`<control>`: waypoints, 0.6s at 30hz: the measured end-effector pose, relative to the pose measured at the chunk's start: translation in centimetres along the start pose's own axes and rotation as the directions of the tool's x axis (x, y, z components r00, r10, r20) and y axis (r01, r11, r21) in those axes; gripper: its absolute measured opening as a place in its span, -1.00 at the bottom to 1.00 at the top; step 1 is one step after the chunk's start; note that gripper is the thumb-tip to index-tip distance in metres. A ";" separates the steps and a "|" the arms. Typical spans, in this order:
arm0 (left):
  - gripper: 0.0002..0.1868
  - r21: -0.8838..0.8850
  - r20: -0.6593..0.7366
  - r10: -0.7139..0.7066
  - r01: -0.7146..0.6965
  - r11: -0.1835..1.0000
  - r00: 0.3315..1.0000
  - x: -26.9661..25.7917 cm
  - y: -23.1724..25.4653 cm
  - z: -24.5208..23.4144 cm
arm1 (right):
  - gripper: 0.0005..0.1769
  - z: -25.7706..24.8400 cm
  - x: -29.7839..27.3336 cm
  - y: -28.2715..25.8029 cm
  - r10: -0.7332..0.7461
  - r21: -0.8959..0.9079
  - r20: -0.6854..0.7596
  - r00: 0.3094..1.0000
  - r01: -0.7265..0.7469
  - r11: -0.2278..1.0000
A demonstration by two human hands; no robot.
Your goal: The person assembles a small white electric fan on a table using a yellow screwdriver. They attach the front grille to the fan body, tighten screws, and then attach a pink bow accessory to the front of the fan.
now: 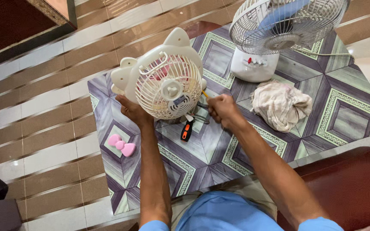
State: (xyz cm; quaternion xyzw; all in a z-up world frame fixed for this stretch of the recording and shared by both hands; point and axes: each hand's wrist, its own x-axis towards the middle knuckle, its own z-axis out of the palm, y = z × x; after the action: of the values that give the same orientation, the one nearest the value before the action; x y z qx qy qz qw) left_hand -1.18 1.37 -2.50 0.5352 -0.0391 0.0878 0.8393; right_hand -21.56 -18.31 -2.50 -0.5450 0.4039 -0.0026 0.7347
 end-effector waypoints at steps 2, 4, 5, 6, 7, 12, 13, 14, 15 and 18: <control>-0.28 -0.001 -0.003 0.008 -0.008 1.000 1.000 0.0 0.0 0.1 | -0.78 -0.2 -0.4 0.5 -0.702 -0.617 -0.120 0.702 0.501 0.607; -0.26 0.001 0.010 0.006 -0.006 1.000 1.000 -0.1 0.2 0.1 | -0.82 -0.1 -0.7 1.0 -0.881 -0.850 0.008 0.473 0.468 0.244; -0.25 0.001 0.017 0.006 -0.006 1.000 1.000 0.0 0.2 0.2 | -0.80 0.0 -0.5 1.1 -0.841 -0.864 -0.012 0.542 0.418 0.281; -0.26 0.008 0.003 0.004 -0.004 1.000 1.000 0.1 0.2 0.2 | -0.77 0.2 -0.4 1.2 -0.793 -0.875 -0.029 0.608 0.368 0.314; -0.28 0.015 -0.012 0.002 -0.002 1.000 1.000 0.2 0.2 0.2 | -0.78 0.4 -0.3 1.3 -0.546 -0.568 -0.166 0.821 0.373 0.734; -0.30 -0.059 0.015 0.017 -0.016 0.998 1.000 0.1 -0.4 0.0 | -0.58 0.7 -0.2 1.7 -0.665 -0.521 -0.225 0.712 0.490 0.699; -0.30 -0.071 0.016 0.005 -0.003 0.997 1.000 0.2 -0.5 0.0 | -0.70 0.8 -0.3 1.8 -0.780 -0.727 -0.157 0.605 0.464 0.507; -0.30 -0.080 0.015 -0.009 0.011 0.997 1.000 0.1 -0.5 -0.2 | -0.82 1.0 -0.4 2.0 -0.863 -0.877 -0.050 0.503 0.391 0.279; -0.32 -0.092 0.006 -0.016 0.017 0.996 1.000 0.1 -0.6 -0.2 | -0.92 1.2 -0.5 2.1 -0.907 -0.960 0.087 0.411 0.278 0.034; -0.36 -0.113 -0.016 -0.020 0.018 0.993 1.000 0.2 -0.6 -0.1 | -0.71 1.5 0.3 1.3 -0.285 -0.345 -0.295 0.912 0.177 0.922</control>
State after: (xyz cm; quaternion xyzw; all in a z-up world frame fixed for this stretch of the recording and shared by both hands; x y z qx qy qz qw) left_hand -0.91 1.23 -3.05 0.4862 -0.0316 0.0822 0.8694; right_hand -20.99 -16.71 -3.62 -0.6894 0.4516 -0.1209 0.5533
